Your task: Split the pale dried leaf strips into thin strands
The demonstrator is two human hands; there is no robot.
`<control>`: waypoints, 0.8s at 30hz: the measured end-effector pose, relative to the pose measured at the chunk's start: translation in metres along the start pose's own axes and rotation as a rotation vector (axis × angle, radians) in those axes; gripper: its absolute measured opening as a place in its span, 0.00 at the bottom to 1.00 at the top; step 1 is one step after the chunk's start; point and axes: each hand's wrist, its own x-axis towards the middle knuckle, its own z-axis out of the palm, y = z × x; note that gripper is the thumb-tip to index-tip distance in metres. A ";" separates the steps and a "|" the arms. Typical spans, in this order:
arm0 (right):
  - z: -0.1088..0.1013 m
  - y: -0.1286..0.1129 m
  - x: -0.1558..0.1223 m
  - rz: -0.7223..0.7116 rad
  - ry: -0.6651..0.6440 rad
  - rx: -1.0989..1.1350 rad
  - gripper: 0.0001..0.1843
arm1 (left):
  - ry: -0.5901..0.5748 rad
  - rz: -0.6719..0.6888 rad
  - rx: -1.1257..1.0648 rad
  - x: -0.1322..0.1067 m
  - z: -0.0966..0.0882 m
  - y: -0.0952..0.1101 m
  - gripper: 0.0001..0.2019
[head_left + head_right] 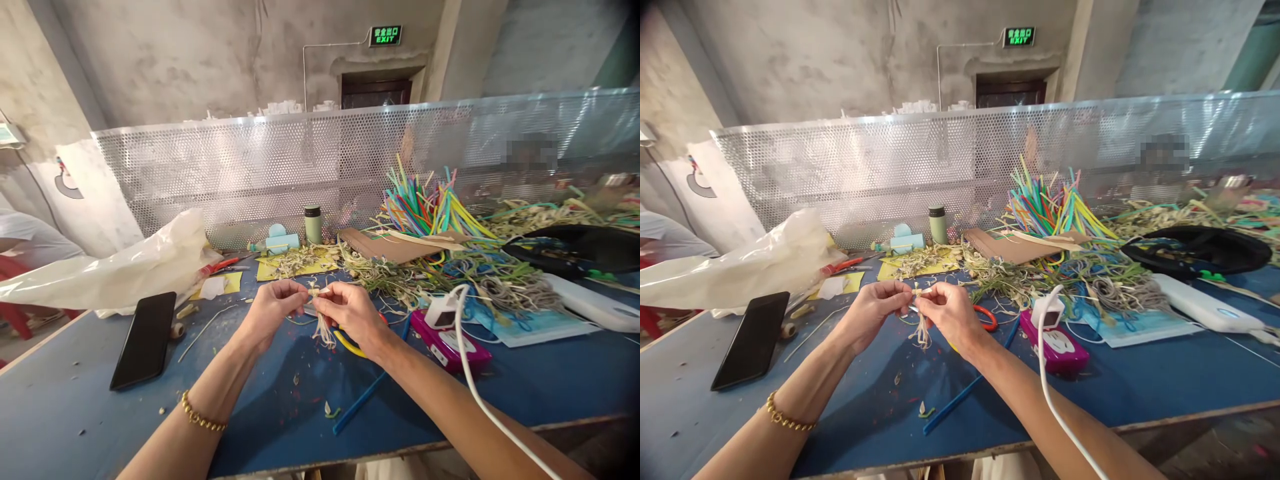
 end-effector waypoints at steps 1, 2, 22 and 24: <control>0.000 0.000 0.000 0.001 -0.004 0.008 0.12 | 0.025 0.016 0.006 -0.001 0.002 0.001 0.09; 0.001 -0.001 -0.001 0.003 -0.010 0.018 0.12 | 0.048 0.033 0.010 -0.001 0.003 0.001 0.08; 0.004 -0.006 -0.007 0.014 -0.088 0.052 0.13 | 0.202 0.135 0.204 -0.003 0.009 -0.006 0.06; 0.004 -0.006 -0.007 0.007 -0.089 0.059 0.14 | 0.193 0.120 0.169 -0.004 0.010 -0.003 0.06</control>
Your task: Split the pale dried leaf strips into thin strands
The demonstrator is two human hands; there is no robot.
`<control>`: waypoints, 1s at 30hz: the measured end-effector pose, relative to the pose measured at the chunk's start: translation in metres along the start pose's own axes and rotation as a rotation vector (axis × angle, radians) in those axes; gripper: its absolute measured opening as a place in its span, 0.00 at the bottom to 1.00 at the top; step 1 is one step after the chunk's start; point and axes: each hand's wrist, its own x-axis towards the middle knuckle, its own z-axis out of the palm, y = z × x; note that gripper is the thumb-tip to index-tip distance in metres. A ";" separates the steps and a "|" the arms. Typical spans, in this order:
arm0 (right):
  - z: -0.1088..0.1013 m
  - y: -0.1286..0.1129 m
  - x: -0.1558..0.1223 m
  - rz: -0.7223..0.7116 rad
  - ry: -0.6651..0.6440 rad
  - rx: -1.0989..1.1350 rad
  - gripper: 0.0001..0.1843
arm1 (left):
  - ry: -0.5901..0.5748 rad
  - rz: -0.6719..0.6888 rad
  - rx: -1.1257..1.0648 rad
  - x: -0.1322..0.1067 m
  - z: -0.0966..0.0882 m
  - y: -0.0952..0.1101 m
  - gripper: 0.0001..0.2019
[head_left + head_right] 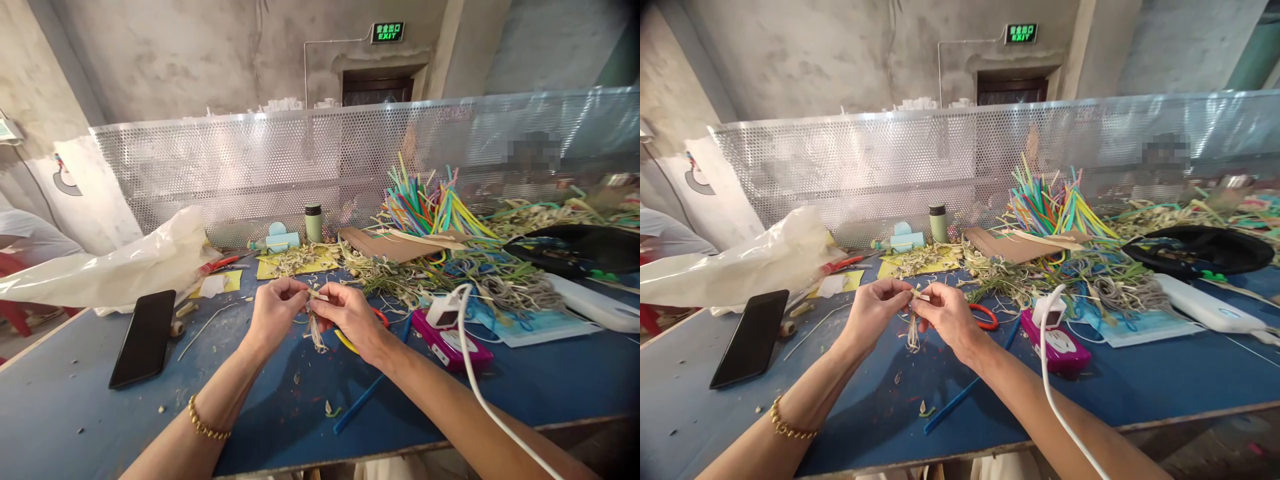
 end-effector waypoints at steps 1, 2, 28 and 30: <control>0.000 0.000 0.000 -0.003 -0.001 0.007 0.14 | -0.013 -0.010 -0.024 0.000 0.000 0.002 0.07; -0.001 0.000 0.000 -0.006 0.000 0.015 0.14 | -0.029 -0.021 -0.049 0.000 -0.001 0.004 0.07; 0.001 0.002 0.002 -0.017 0.034 0.057 0.15 | 0.020 -0.017 -0.064 -0.002 0.003 0.005 0.12; 0.000 0.001 0.002 -0.020 0.050 0.069 0.14 | 0.015 -0.032 -0.114 -0.002 0.001 0.008 0.15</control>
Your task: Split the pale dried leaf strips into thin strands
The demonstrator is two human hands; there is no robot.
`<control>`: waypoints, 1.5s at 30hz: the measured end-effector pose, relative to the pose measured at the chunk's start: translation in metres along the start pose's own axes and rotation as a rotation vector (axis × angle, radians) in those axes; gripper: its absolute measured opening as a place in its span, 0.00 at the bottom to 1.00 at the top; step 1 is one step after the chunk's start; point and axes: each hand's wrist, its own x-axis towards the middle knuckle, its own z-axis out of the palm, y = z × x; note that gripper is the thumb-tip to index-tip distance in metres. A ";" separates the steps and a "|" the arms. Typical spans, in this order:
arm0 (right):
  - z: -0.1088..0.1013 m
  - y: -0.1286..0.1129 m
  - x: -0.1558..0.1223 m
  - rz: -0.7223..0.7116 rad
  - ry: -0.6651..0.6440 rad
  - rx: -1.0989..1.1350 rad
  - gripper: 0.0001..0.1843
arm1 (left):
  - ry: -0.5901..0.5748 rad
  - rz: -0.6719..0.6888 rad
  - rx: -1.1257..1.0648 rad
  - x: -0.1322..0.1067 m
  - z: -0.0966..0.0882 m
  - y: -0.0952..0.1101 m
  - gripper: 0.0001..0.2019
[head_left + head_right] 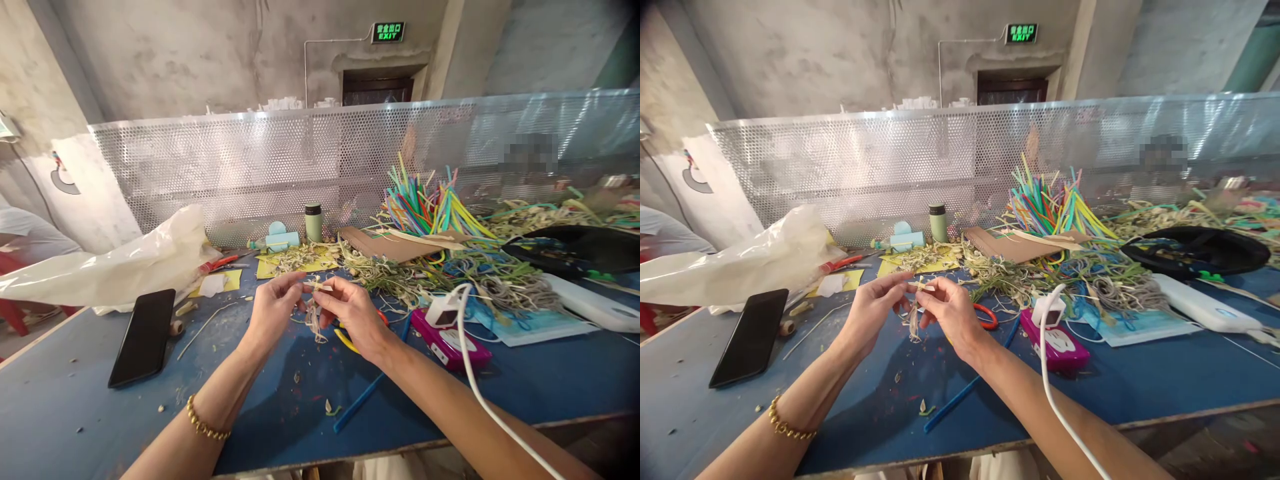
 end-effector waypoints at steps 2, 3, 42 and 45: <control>0.000 -0.001 0.000 -0.001 0.002 0.009 0.14 | -0.002 0.000 -0.016 0.000 -0.001 0.002 0.17; 0.000 -0.001 -0.001 -0.001 0.000 0.010 0.14 | -0.005 0.001 -0.008 0.001 -0.002 0.003 0.17; -0.005 0.013 0.003 0.000 -0.027 -0.257 0.12 | -0.178 -0.142 -0.190 0.006 -0.006 -0.011 0.11; -0.006 0.016 0.005 -0.070 0.003 -0.307 0.12 | -0.209 -0.121 -0.147 0.006 -0.006 -0.012 0.10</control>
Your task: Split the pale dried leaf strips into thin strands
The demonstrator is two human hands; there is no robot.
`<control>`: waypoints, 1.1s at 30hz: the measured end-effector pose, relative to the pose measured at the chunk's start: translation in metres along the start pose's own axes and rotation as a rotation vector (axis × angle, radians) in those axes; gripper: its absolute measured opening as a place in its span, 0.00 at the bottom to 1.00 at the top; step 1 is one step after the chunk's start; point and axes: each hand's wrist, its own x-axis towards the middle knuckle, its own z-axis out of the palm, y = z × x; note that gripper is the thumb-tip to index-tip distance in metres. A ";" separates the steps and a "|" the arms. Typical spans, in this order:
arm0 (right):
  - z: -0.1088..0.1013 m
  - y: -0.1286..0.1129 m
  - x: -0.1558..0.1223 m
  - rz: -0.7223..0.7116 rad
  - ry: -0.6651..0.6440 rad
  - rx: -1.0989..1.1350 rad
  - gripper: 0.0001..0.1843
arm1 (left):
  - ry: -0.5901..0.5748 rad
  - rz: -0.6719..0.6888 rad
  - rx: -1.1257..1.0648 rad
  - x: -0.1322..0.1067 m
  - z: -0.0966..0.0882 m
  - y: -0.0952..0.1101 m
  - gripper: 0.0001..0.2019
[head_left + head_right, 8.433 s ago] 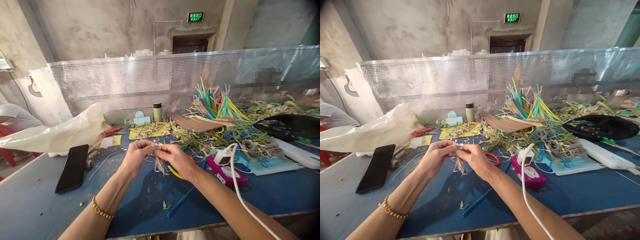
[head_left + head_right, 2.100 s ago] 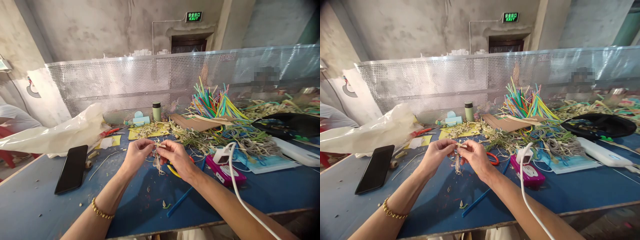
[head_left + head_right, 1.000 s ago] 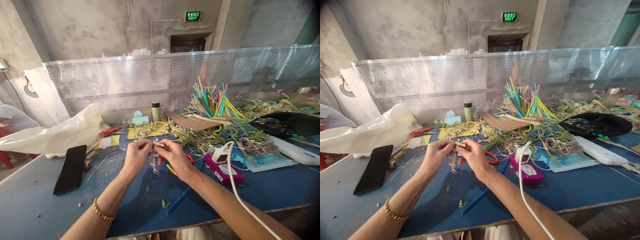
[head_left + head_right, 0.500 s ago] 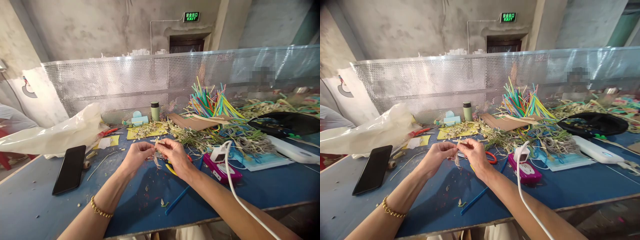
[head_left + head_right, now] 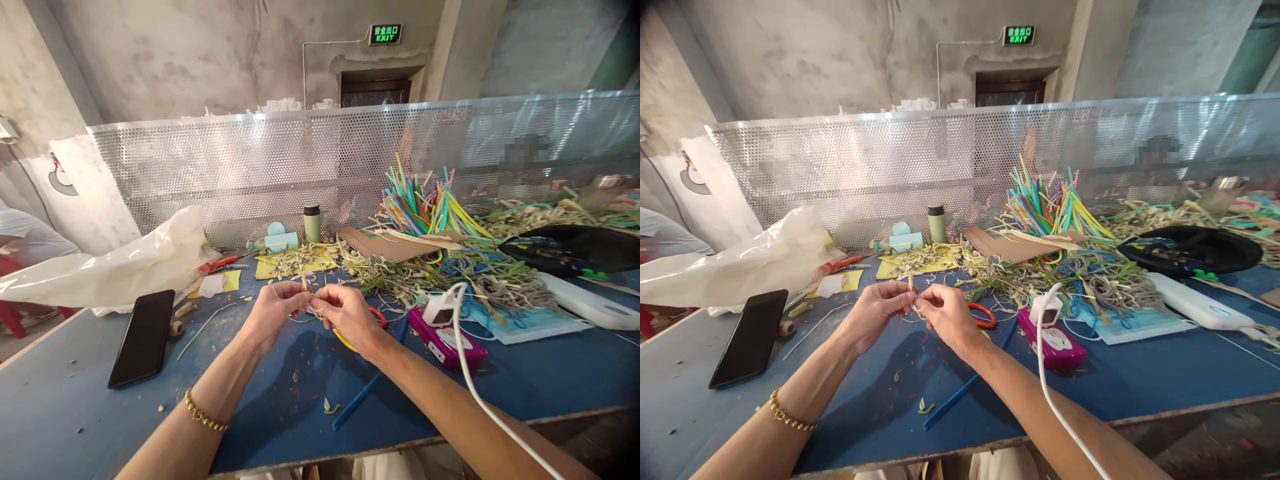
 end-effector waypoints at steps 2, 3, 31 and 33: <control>0.000 -0.001 -0.001 -0.020 0.013 -0.041 0.12 | 0.016 0.018 0.052 0.000 0.000 -0.001 0.10; -0.001 -0.002 -0.001 -0.028 0.013 -0.069 0.12 | 0.026 0.029 0.088 0.001 0.000 -0.001 0.10; -0.019 -0.007 0.006 -0.028 0.065 -0.285 0.10 | 0.021 0.157 0.456 0.008 -0.018 0.006 0.07; -0.017 -0.008 0.008 0.015 0.041 -0.136 0.12 | -0.024 0.130 0.456 0.006 -0.015 0.003 0.08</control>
